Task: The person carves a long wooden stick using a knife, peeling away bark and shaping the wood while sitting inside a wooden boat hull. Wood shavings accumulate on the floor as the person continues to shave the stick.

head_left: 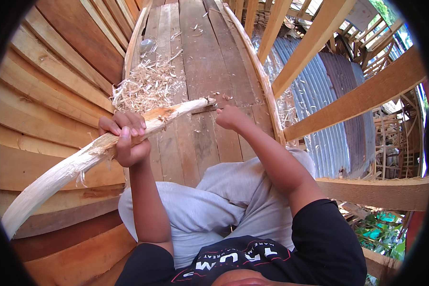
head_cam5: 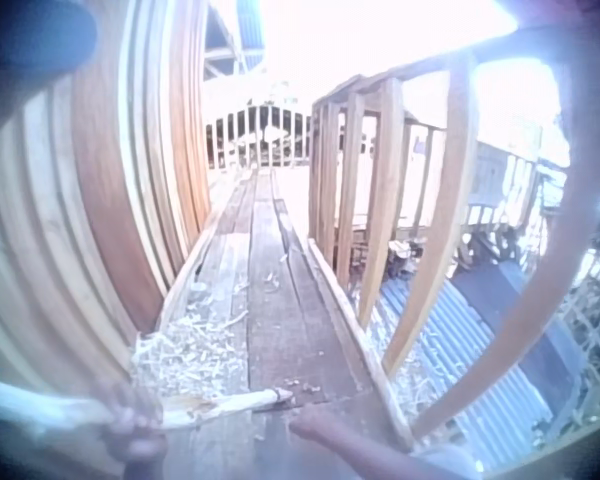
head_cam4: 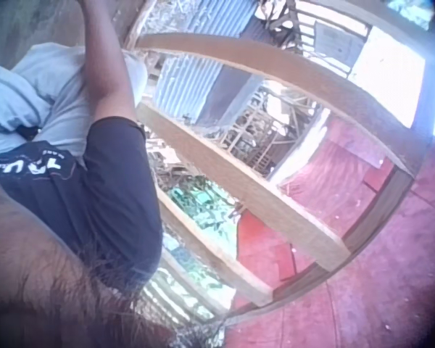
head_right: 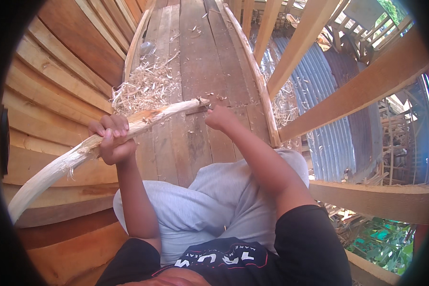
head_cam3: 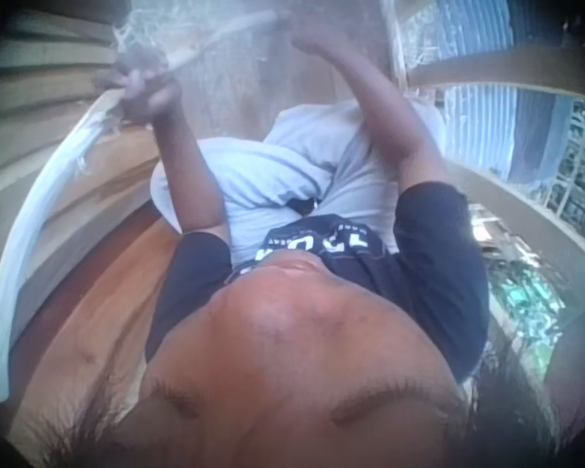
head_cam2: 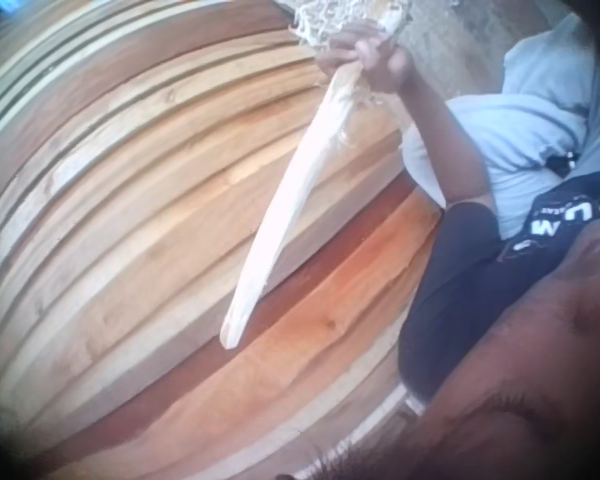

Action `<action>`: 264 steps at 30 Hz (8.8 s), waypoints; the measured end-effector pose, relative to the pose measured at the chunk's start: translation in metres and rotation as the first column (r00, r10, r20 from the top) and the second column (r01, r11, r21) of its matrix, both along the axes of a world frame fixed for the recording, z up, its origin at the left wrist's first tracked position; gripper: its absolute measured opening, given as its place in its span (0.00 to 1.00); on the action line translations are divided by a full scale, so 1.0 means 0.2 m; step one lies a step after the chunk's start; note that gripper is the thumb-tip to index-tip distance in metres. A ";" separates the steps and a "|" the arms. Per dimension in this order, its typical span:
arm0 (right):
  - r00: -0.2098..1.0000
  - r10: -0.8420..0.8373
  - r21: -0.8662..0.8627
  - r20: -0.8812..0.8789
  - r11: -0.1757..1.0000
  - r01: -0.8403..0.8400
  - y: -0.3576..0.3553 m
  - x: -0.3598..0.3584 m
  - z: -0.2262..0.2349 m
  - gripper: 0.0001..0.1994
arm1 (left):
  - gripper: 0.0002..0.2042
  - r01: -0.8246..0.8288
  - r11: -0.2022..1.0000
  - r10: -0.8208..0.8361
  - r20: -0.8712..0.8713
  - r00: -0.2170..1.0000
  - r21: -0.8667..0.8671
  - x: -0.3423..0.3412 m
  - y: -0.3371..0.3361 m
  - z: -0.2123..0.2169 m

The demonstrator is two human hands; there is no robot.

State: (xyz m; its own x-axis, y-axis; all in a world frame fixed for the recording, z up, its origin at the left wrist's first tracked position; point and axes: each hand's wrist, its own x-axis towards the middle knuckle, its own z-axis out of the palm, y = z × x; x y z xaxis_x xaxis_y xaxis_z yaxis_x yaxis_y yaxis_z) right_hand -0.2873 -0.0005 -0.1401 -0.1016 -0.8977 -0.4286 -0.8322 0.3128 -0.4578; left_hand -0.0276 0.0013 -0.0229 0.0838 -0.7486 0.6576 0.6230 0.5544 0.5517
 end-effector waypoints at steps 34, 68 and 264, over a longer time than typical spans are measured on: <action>0.990 -0.138 -0.008 -0.018 0.990 0.138 -0.13 0.02 -0.11 0.21 | 0.10 0.014 1.000 -0.014 -0.003 1.000 -0.022 -0.11 0.03 0.04; 0.994 -0.056 0.115 -0.095 0.991 0.067 -0.09 -0.06 -0.28 0.22 | 0.09 -0.082 0.996 0.083 -0.035 0.996 0.038 -0.03 0.02 0.03; 0.999 -0.036 0.197 0.033 0.980 0.028 0.10 0.34 0.31 0.10 | 0.07 -0.159 0.987 0.159 0.006 0.987 0.033 0.44 0.28 0.44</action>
